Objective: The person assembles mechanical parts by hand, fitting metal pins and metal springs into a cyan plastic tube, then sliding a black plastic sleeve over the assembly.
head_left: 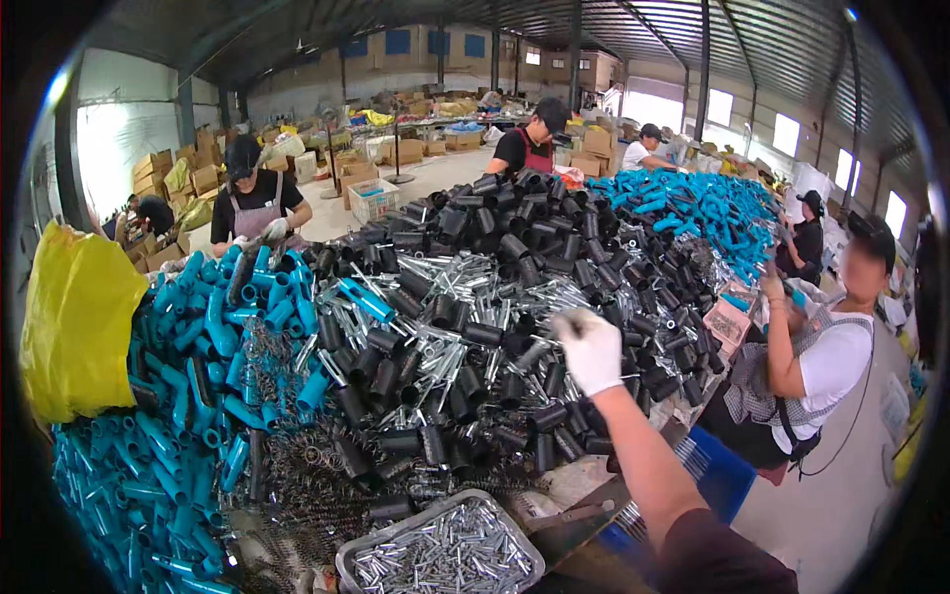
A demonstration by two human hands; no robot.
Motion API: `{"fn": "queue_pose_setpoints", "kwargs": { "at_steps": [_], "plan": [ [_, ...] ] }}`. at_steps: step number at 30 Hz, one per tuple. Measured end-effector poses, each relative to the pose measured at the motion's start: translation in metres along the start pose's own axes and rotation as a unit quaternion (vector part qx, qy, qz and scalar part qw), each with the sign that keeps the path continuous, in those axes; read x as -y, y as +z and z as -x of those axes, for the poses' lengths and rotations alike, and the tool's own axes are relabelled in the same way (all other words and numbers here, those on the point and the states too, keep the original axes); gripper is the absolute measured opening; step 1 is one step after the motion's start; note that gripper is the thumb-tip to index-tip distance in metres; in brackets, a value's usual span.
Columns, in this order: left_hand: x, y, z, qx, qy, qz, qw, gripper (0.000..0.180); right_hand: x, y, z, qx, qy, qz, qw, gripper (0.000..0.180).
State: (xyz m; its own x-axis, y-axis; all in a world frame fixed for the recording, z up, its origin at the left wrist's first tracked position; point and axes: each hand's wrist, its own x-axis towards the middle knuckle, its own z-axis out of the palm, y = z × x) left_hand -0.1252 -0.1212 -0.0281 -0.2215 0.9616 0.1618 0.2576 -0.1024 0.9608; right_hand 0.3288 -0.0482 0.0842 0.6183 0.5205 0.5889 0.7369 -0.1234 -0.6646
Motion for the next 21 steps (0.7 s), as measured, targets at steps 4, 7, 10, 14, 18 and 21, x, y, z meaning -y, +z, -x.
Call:
{"fn": "queue_pose_setpoints", "kwargs": {
  "at_steps": [4,7,10,14,18,21],
  "plan": [
    [0.01,0.004,-0.007,0.002,-0.023,0.043,0.999,0.038,-0.054,-0.004,0.005,-0.026,-0.011,-0.035,0.999,0.022],
    [0.001,0.0,-0.009,-0.016,-0.037,0.032,0.999,0.034,-0.035,0.009,0.022,0.063,0.015,-0.001,0.998,0.015],
    [0.0,0.004,-0.013,0.014,-0.038,-0.02,0.999,0.031,-0.061,0.013,0.037,0.107,0.086,-0.129,0.982,0.01],
    [0.022,-0.003,-0.012,0.019,0.007,-0.065,0.998,0.029,-0.026,0.004,0.056,0.04,-0.022,0.007,0.999,0.011],
    [0.027,-0.004,-0.007,-0.069,0.003,-0.107,0.992,0.029,0.017,-0.035,0.101,-0.09,-0.057,-0.062,0.992,0.018],
    [0.008,0.0,-0.007,-0.054,-0.008,-0.108,0.993,0.023,0.015,-0.069,0.148,0.019,-0.11,-0.044,0.993,0.013]
  ]
}}
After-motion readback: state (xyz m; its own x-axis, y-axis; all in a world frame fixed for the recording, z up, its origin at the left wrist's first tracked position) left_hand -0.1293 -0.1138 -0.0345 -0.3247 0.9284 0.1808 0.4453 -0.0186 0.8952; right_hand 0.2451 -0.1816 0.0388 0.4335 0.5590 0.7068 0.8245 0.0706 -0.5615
